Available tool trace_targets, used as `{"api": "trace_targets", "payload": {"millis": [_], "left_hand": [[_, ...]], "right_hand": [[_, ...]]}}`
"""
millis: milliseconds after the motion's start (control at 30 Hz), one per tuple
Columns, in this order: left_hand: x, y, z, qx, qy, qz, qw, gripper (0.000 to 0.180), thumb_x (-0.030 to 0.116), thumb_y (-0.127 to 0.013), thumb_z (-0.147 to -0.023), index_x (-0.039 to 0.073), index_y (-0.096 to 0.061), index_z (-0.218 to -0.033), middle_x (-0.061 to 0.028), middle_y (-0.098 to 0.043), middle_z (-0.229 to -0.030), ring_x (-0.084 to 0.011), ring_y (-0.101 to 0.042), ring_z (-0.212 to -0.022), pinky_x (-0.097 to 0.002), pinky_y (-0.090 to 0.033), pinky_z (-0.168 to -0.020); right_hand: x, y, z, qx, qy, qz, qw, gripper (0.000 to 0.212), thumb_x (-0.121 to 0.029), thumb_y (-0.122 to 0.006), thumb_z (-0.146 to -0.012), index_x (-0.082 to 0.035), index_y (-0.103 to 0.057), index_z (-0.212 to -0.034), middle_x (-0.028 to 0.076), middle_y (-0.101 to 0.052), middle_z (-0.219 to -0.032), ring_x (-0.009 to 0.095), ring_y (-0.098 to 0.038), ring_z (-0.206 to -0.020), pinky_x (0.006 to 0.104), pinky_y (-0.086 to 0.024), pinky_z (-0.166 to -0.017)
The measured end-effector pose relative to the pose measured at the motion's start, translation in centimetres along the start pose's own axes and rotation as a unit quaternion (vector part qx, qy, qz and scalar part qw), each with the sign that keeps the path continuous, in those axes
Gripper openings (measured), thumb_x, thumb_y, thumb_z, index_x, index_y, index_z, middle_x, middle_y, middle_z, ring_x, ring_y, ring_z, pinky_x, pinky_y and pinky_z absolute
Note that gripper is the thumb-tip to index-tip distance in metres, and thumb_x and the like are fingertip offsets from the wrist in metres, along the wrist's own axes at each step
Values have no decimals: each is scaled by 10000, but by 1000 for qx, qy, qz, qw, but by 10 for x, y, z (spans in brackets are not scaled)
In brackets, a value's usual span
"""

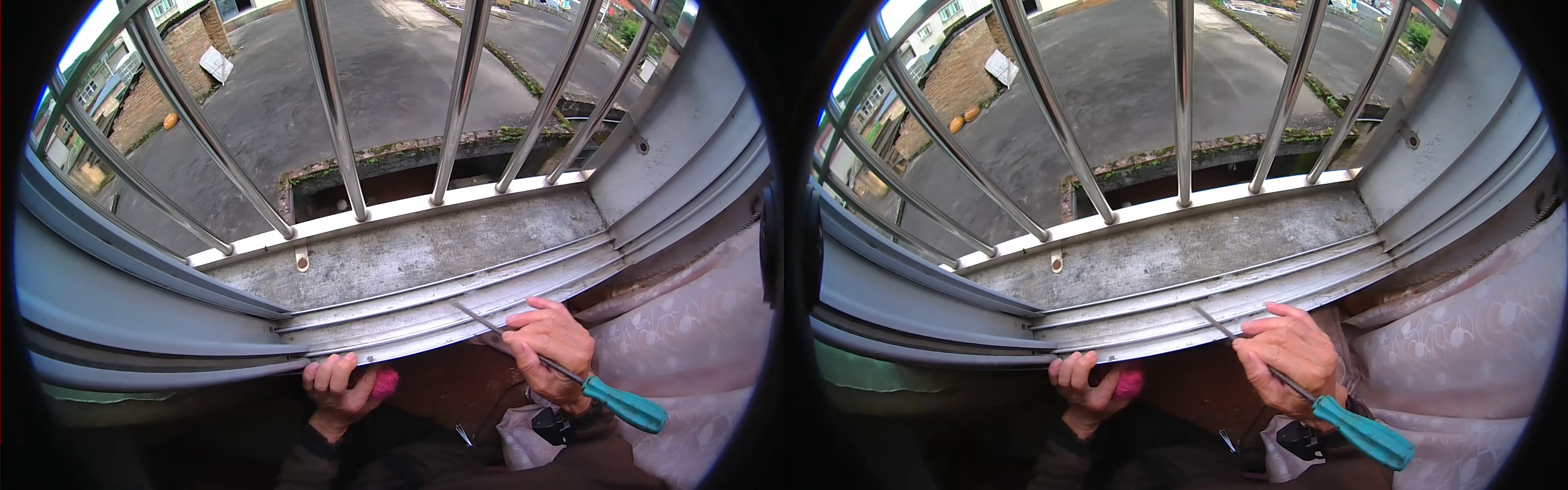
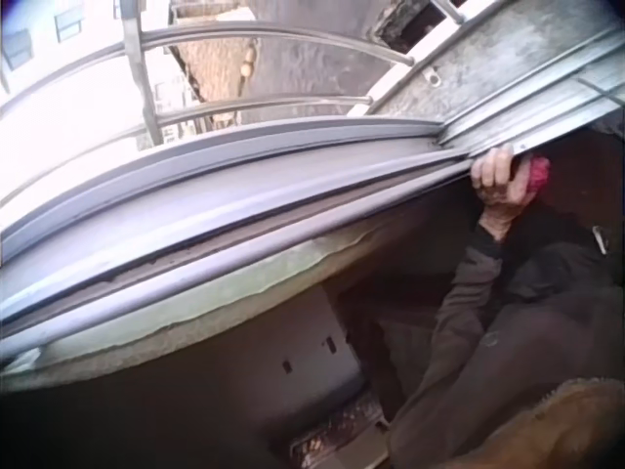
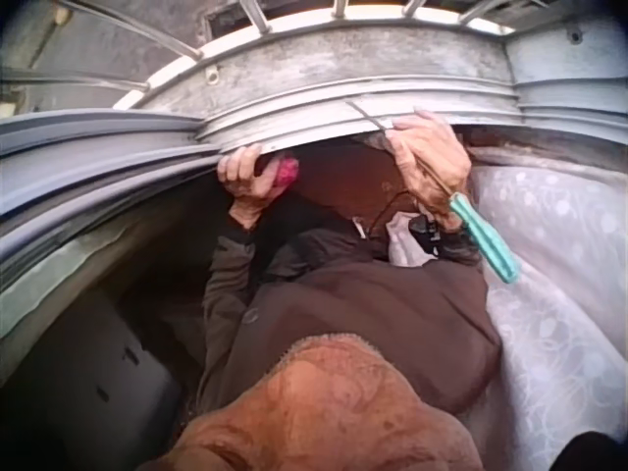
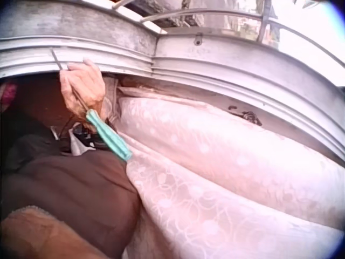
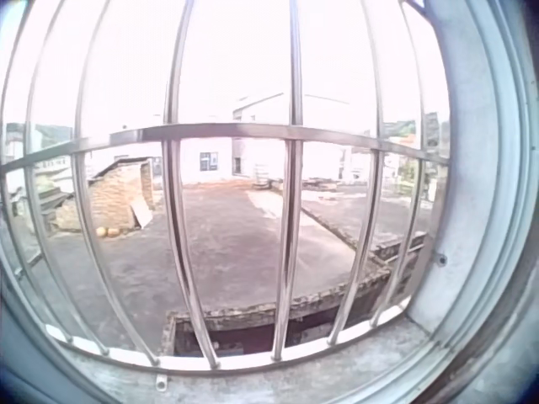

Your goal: Using a screwdriver to repair or adjust the track of a sliding window.

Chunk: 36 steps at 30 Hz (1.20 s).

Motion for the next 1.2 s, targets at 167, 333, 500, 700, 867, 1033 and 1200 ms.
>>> {"api": "trace_targets", "payload": {"millis": [167,333,500,700,867,1033,1200], "left_hand": [[0,2,-5,-11,-11,7,1000,226,521,-725,-843,305,-750,-902,-26,-528,-1197,-239,-506,-1133,-436,-348,-1033],[2,3,-2,-18,0,-6,1000,229,526,-724,-843,302,-752,-880,-36,-526,-1195,-247,-503,-1140,-450,-340,-1051],[1,1,-2,-16,-3,-7,1000,232,526,-723,-844,298,-753,-870,-40,-522,-1198,-253,-497,-1153,-463,-328,-1069],[1,6,0,-27,-5,-19,999,234,526,-718,-849,297,-752,-885,-49,-520,-1195,-257,-494,-1165,-470,-307,-1099],[7,2,-3,-24,-5,-22,999,239,530,-708,-857,295,-749,-879,-51,-521,-1198,-258,-492,-1173,-474,-307,-1098],[11,-4,-10,-26,-11,-11,1000,246,536,-716,-850,296,-752,-892,-47,-525,-1197,-255,-497,-1171,-469,-312,-1096],[-6,8,7,-18,12,17,1000,273,542,-727,-847,295,-757,-958,-36,-541,-1198,-241,-507,-1165,-460,-326,-1088]], "right_hand": [[8,-3,-5,-26,12,11,1000,22,-50,-728,-845,-39,-746,-844,74,-732,-808,243,-739,-877,480,-545,-944],[27,19,-2,7,-2,48,999,26,-43,-719,-837,-34,-732,-817,90,-724,-798,262,-736,-865,491,-546,-927],[22,13,2,-1,4,9,1000,37,-46,-715,-848,-27,-732,-822,90,-717,-784,254,-734,-848,485,-558,-925],[31,30,4,44,-1,-6,999,25,-43,-727,-840,-20,-733,-831,103,-722,-797,262,-734,-829,462,-580,-879],[48,32,-1,24,-18,-34,999,33,-33,-721,-853,-4,-736,-851,121,-731,-824,272,-734,-835,437,-580,-878],[62,32,-10,39,-47,-34,998,57,-14,-693,-854,17,-725,-819,126,-730,-809,290,-737,-841,451,-570,-889],[43,17,-11,40,5,-123,992,91,16,-625,-817,15,-695,-759,115,-695,-727,288,-720,-761,445,-582,-820]]}}
Point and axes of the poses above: each hand's wrist, its own z-axis away from the middle knuckle, its own y-axis out of the back of the hand, x = y × z, the point moved 3 cm from there along -z, towards the middle knuckle
